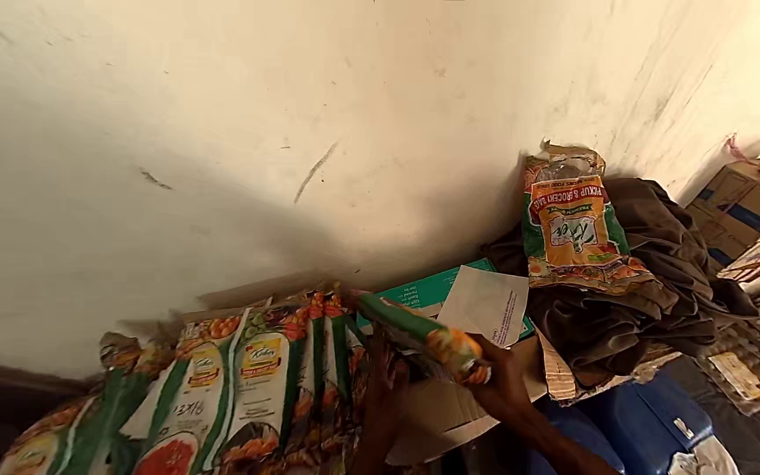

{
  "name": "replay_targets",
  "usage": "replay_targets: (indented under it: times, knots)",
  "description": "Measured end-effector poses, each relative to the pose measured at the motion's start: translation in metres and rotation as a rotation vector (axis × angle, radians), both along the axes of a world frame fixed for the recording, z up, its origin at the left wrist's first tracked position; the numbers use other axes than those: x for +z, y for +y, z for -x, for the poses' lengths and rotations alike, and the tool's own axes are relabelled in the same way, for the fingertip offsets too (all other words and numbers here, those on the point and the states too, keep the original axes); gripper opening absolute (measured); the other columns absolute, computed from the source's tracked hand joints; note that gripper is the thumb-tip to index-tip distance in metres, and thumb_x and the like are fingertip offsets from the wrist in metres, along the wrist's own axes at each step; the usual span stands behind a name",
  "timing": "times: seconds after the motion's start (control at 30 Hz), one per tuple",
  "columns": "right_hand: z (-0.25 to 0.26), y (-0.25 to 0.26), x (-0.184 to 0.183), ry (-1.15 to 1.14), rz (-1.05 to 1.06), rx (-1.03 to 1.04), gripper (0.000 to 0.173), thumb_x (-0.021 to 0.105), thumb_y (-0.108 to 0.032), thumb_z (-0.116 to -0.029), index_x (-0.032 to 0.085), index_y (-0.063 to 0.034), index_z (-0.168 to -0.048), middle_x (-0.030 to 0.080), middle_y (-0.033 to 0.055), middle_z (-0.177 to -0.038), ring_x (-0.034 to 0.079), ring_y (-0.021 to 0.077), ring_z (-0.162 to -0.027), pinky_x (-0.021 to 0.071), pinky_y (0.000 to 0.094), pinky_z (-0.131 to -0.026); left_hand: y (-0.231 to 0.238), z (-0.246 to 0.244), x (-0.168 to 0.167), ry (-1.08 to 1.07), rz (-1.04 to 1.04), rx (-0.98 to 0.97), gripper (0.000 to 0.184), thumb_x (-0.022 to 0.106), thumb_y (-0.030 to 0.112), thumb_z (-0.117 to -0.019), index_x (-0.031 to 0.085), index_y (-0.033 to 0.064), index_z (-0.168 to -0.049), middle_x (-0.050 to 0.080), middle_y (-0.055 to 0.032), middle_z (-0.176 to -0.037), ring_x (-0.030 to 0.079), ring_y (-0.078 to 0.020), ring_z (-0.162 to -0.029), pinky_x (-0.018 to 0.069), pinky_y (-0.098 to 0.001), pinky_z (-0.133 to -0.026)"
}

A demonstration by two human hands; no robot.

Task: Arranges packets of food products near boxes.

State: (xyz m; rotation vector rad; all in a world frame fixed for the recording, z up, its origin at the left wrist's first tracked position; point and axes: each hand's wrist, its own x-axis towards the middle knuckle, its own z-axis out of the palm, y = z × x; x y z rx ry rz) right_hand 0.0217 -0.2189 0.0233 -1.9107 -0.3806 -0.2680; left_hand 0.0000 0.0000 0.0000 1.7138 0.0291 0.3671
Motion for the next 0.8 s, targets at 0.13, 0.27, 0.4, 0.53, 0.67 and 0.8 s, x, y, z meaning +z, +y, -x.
replay_targets:
  times: [0.13, 0.27, 0.4, 0.53, 0.67, 0.8]
  knots:
    - [0.004, -0.033, 0.049, 0.282, -0.7, 0.083, 0.051, 0.082, -0.006, -0.0831, 0.056, 0.005, -0.126, 0.073, 0.016, -0.107, 0.073, 0.0263, -0.097, 0.0637, 0.0446, -0.088, 0.011, -0.004, 0.041, -0.126, -0.159, 0.024, 0.087, 0.065, 0.053, -0.0944, 0.029, 0.0117, -0.161, 0.037, -0.0107, -0.162, 0.048, -0.023, -0.141, 0.048, -0.0409, -0.112]
    - [0.024, -0.062, 0.099, 0.573, -1.019, 0.108, 0.049, 0.072, -0.019, -0.0891, 0.053, -0.0055, -0.132, 0.073, 0.0206, -0.103, 0.075, 0.0295, -0.089, 0.0636, 0.0478, -0.082, 0.007, 0.021, 0.084, 0.05, 0.143, -0.053, 0.106, 0.065, 0.075, -0.0815, 0.032, 0.0083, -0.157, 0.052, -0.0023, -0.148, 0.056, -0.0079, -0.127, 0.0523, -0.0288, -0.102]
    - [0.045, -0.067, 0.095, 0.638, -1.109, 0.129, 0.047, 0.063, -0.029, -0.097, 0.05, -0.0021, -0.132, 0.072, 0.022, -0.105, 0.075, 0.0292, -0.093, 0.0634, 0.0482, -0.085, -0.032, 0.047, 0.108, 0.012, 0.855, -0.415, 0.059, 0.074, 0.062, -0.0815, 0.069, 0.0223, -0.125, 0.074, -0.0004, -0.112, 0.071, -0.0144, -0.104, 0.0598, -0.0397, -0.09]
    - [0.07, -0.06, 0.074, 0.573, -1.173, 0.09, 0.049, 0.066, -0.024, -0.0968, 0.045, 0.0014, -0.134, 0.073, 0.0219, -0.105, 0.075, 0.0308, -0.093, 0.0637, 0.0497, -0.084, -0.05, 0.056, 0.096, -0.025, 0.902, -0.356, 0.049, 0.08, 0.047, -0.0812, 0.069, 0.0253, -0.123, 0.074, 0.0022, -0.112, 0.07, -0.0108, -0.104, 0.0603, -0.0355, -0.089]
    - [0.088, -0.074, 0.058, 0.472, -1.065, 0.094, 0.054, 0.076, -0.023, -0.0914, 0.048, -0.0003, -0.132, 0.075, 0.0152, -0.105, 0.076, 0.0263, -0.092, 0.0639, 0.0461, -0.086, -0.046, 0.071, 0.077, 0.028, 0.911, -0.399, 0.033, 0.082, 0.028, -0.0795, 0.076, 0.0241, -0.111, 0.076, 0.0023, -0.103, 0.072, -0.0076, -0.095, 0.061, -0.0299, -0.085]
    - [0.11, -0.108, 0.048, 0.516, -0.837, 0.064, 0.044, 0.073, -0.025, -0.0938, 0.054, -0.0083, -0.13, 0.077, 0.0053, -0.106, 0.076, 0.0184, -0.093, 0.0639, 0.0402, -0.087, -0.043, 0.087, 0.044, 0.23, 0.897, -0.556, 0.032, 0.081, 0.022, -0.0795, 0.077, 0.0213, -0.111, 0.076, 0.0013, -0.103, 0.072, -0.0084, -0.092, 0.061, -0.0289, -0.083]
